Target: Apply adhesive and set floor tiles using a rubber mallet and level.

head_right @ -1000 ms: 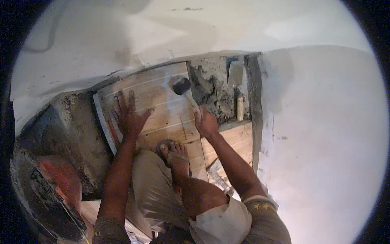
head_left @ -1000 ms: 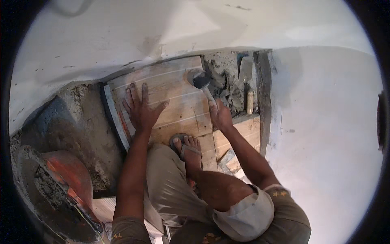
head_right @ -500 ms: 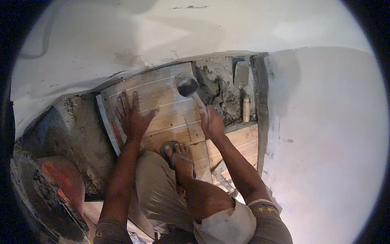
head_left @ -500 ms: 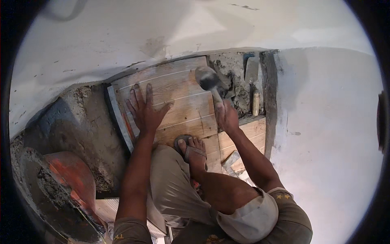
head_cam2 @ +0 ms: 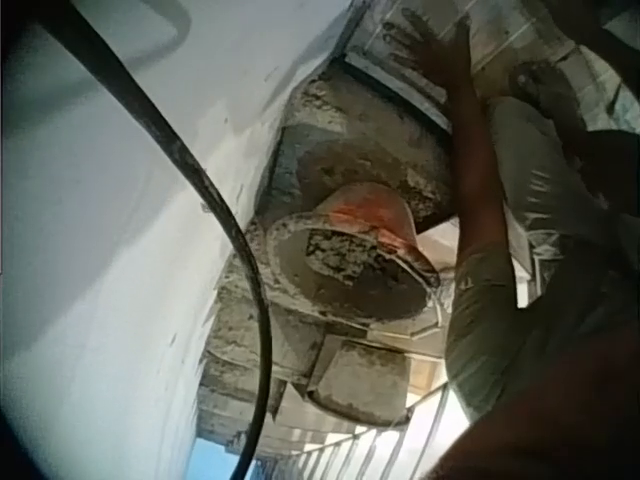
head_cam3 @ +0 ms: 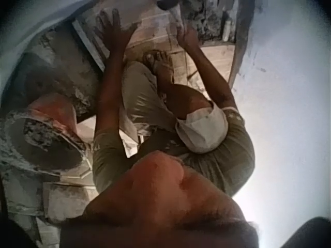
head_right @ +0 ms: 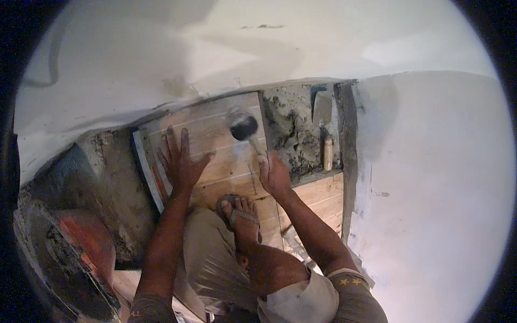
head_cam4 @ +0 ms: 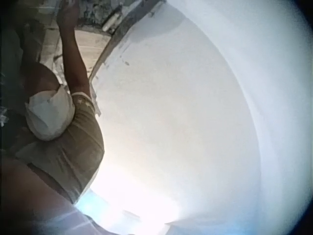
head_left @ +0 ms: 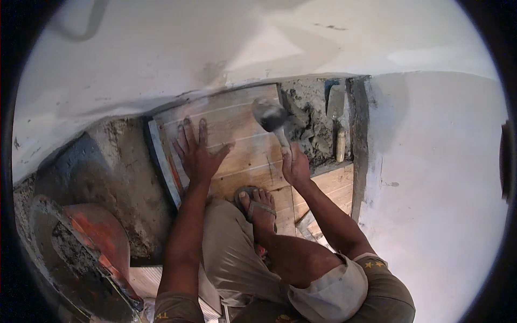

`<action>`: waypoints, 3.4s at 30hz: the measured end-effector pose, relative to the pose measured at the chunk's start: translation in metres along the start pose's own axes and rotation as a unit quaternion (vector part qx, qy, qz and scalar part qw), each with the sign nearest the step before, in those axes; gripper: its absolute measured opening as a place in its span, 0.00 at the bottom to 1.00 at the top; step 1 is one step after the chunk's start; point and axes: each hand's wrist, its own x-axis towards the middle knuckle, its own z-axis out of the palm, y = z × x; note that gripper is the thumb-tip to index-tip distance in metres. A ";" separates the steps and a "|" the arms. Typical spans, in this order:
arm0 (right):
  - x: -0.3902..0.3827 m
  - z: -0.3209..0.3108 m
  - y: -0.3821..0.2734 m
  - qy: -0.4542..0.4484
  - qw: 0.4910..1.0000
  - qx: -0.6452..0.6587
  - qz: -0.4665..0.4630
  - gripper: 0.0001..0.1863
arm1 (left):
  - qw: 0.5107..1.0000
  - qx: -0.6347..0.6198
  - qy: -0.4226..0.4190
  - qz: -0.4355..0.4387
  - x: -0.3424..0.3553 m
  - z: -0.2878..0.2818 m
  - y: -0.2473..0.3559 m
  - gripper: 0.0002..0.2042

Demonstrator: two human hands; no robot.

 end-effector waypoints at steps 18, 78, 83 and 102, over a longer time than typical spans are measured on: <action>0.015 0.000 -0.002 -0.061 0.998 0.008 -0.022 0.16 | 1.000 -0.018 -0.006 0.004 0.002 -0.002 0.011 0.52; -0.017 0.038 -0.053 -0.090 0.990 0.108 -0.010 0.19 | 0.996 -0.075 0.051 0.003 -0.021 0.010 -0.020 0.57; -0.044 0.036 -0.029 -0.102 0.992 0.073 -0.030 0.18 | 0.998 -0.064 0.011 0.016 -0.072 0.008 -0.001 0.51; 0.011 0.073 -0.060 -0.187 0.975 0.055 -0.110 0.19 | 0.998 -0.031 -0.046 -0.019 -0.141 -0.002 0.005 0.52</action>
